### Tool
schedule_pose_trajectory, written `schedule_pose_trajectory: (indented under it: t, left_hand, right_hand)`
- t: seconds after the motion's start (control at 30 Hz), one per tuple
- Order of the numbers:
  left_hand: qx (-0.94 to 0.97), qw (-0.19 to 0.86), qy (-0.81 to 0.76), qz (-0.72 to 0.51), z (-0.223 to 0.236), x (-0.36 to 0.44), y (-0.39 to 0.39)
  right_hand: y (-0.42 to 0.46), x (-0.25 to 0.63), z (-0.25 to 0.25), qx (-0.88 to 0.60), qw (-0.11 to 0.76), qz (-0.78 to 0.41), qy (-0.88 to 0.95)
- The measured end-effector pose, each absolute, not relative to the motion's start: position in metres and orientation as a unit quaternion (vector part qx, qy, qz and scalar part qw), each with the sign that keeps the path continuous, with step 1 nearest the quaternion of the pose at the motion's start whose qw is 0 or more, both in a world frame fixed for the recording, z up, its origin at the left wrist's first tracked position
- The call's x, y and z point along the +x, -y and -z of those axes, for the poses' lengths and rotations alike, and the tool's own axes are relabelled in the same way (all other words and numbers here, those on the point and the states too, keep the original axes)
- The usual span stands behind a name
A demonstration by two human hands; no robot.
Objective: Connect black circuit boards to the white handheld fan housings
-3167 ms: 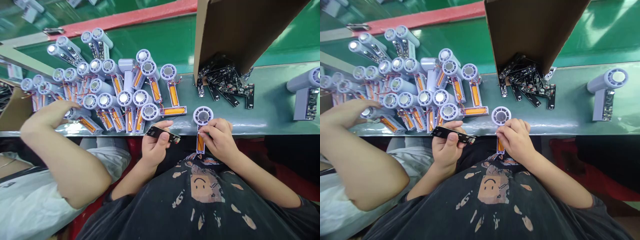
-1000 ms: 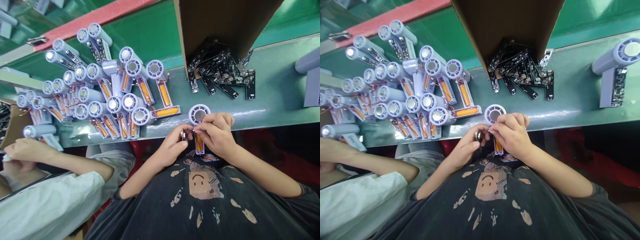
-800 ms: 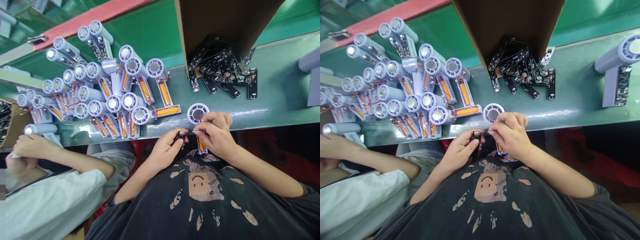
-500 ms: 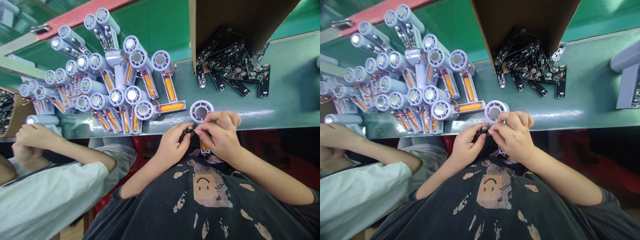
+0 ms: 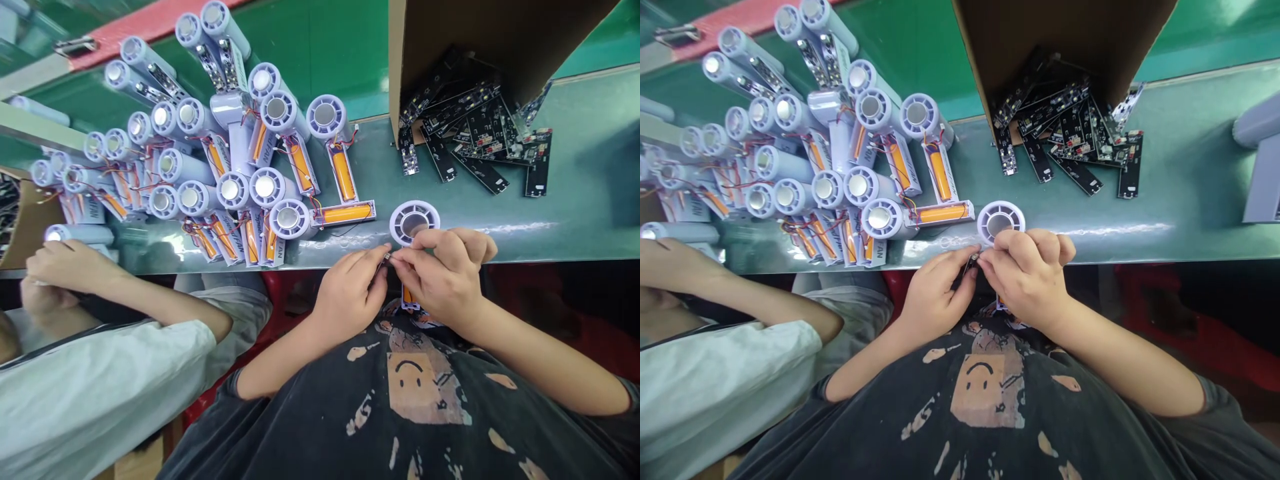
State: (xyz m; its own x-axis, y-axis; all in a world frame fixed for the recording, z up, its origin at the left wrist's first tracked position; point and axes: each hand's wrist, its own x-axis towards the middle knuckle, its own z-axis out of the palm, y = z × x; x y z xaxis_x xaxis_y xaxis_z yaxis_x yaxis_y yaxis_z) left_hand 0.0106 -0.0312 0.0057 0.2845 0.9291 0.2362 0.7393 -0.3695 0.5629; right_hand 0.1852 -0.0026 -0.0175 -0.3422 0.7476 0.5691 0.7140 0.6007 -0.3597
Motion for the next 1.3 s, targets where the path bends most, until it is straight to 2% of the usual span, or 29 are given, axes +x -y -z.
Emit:
schedule_pose_trajectory:
  t: [0.17,0.3,0.4,0.53,0.63,0.77,0.9,0.97,1.17,1.3]
  left_hand:
    - [0.766,0.221,-0.517,-0.311,-0.002,0.010,0.034]
    - [0.752,0.240,-0.518,-0.329,0.000,0.012,0.039]
    - [0.749,0.245,-0.518,-0.332,0.001,0.014,0.038]
    - [0.742,0.275,-0.507,-0.340,0.003,0.012,0.033]
    - [0.685,0.346,-0.533,-0.356,0.006,0.008,0.031]
    - [0.569,0.483,-0.547,-0.379,0.009,0.009,0.033]
    - [0.469,0.585,-0.515,-0.416,0.011,0.014,0.033]
    - [0.437,0.612,-0.503,-0.426,0.012,0.016,0.033]
    - [0.389,0.653,-0.466,-0.454,0.015,0.021,0.033]
    - [0.416,0.640,-0.463,-0.451,0.014,0.022,0.036]
  right_hand:
    - [-0.001,0.188,0.018,-0.436,0.382,-0.076,0.811]
    - [-0.004,0.188,0.014,-0.445,0.357,-0.155,0.807]
    - [-0.005,0.188,0.014,-0.465,0.337,-0.171,0.801]
    - [-0.010,0.196,0.016,-0.453,0.390,-0.170,0.784]
    - [-0.015,0.211,0.016,-0.382,0.405,-0.210,0.804]
    - [-0.018,0.230,0.010,-0.321,0.344,-0.252,0.846]
    - [-0.016,0.238,0.006,-0.268,0.301,-0.250,0.881]
    - [-0.015,0.238,0.007,-0.238,0.284,-0.211,0.905]
    - [-0.012,0.228,0.014,-0.218,0.308,-0.120,0.918]
    - [-0.011,0.220,0.009,-0.257,0.367,-0.172,0.877]
